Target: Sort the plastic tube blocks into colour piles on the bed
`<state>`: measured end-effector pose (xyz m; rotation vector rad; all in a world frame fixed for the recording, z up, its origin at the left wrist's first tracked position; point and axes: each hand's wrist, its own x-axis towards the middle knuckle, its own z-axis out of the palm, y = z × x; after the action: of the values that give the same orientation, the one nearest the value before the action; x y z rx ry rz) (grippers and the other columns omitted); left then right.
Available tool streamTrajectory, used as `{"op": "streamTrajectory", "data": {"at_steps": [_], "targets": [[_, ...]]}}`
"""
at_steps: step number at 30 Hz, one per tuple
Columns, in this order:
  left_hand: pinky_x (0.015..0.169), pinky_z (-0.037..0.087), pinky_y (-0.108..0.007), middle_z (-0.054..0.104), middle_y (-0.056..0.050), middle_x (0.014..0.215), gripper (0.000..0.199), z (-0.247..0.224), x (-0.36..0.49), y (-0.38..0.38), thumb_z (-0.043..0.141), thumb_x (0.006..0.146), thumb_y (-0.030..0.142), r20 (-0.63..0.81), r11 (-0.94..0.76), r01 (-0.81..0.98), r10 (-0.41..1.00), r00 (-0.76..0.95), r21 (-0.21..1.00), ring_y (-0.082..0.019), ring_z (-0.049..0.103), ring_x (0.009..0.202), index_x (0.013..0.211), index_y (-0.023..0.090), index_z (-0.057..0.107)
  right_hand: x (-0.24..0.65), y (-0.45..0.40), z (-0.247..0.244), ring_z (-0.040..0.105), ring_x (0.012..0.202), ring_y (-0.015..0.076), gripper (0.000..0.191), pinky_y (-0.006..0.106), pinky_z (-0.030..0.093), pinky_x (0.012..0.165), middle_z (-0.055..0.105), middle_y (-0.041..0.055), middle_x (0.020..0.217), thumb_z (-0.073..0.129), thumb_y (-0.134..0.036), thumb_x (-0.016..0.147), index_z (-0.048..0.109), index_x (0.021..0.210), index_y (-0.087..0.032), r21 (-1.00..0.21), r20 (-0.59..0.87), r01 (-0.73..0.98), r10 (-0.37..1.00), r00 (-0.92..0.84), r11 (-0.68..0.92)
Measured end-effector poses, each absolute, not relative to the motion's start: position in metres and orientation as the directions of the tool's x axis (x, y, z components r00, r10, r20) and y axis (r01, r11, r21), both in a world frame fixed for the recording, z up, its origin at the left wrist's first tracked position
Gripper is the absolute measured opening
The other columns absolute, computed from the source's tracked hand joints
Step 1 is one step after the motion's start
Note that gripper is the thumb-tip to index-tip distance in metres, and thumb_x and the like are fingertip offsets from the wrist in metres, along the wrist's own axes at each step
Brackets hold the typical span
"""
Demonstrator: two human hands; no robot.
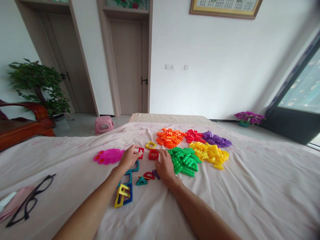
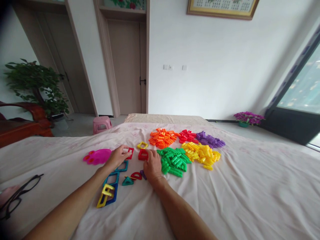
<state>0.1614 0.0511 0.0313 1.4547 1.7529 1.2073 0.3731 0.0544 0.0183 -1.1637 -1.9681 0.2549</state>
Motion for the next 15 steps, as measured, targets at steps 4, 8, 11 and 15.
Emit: {"op": "streamTrajectory", "data": {"at_steps": [4, 8, 11, 15], "targets": [[0.058, 0.045, -0.025, 0.075, -0.005, 0.073, 0.030, 0.031, 0.172, 0.067, 0.069, 0.076, 0.030, 0.134, 0.058, 0.600, 0.953, -0.271, 0.798, -0.020, 0.069, 0.064, 0.104, 0.020, 0.065, 0.373, 0.054, 0.017, 0.052, 0.114, 0.0243, 0.054, 0.038, 0.041, 0.102, 0.058, 0.0094, 0.123, 0.050, -0.004, 0.074, 0.058, 0.124, -0.020, -0.519, 0.554, 0.638, 0.792, -0.256, 0.569], [0.065, 0.042, -0.027, 0.075, -0.006, 0.073, 0.023, 0.033, 0.171, 0.069, 0.073, 0.071, 0.031, 0.166, 0.065, 0.708, 0.953, -0.253, 0.703, -0.023, 0.070, 0.076, 0.091, 0.022, 0.069, 0.375, 0.052, 0.021, 0.052, 0.113, 0.0235, 0.054, 0.036, 0.040, 0.102, 0.058, 0.0092, 0.125, 0.050, -0.004, 0.075, 0.059, 0.126, -0.020, -0.507, 0.566, 0.638, 0.782, -0.260, 0.579], [0.069, 0.042, -0.028, 0.075, -0.007, 0.074, 0.023, 0.039, 0.163, 0.061, 0.076, 0.066, 0.031, 0.174, 0.068, 0.747, 0.955, -0.241, 0.661, -0.026, 0.069, 0.081, 0.087, 0.023, 0.071, 0.376, 0.047, 0.027, 0.053, 0.110, 0.0229, 0.048, 0.037, 0.041, 0.099, 0.062, 0.0073, 0.119, 0.051, -0.005, 0.075, 0.064, 0.119, -0.022, -0.493, 0.570, 0.603, 0.756, -0.321, 0.628], [0.068, 0.044, -0.028, 0.076, -0.009, 0.085, 0.023, 0.047, 0.147, 0.040, 0.068, 0.073, 0.039, 0.184, 0.045, 0.741, 0.957, -0.224, 0.670, -0.026, 0.069, 0.083, 0.089, 0.023, 0.073, 0.376, 0.039, 0.034, 0.055, 0.101, 0.0221, 0.032, 0.037, 0.041, 0.095, 0.069, 0.0041, 0.102, 0.058, -0.009, 0.074, 0.071, 0.101, -0.022, -0.424, 0.511, 0.480, 0.640, -0.573, 0.768]]}}
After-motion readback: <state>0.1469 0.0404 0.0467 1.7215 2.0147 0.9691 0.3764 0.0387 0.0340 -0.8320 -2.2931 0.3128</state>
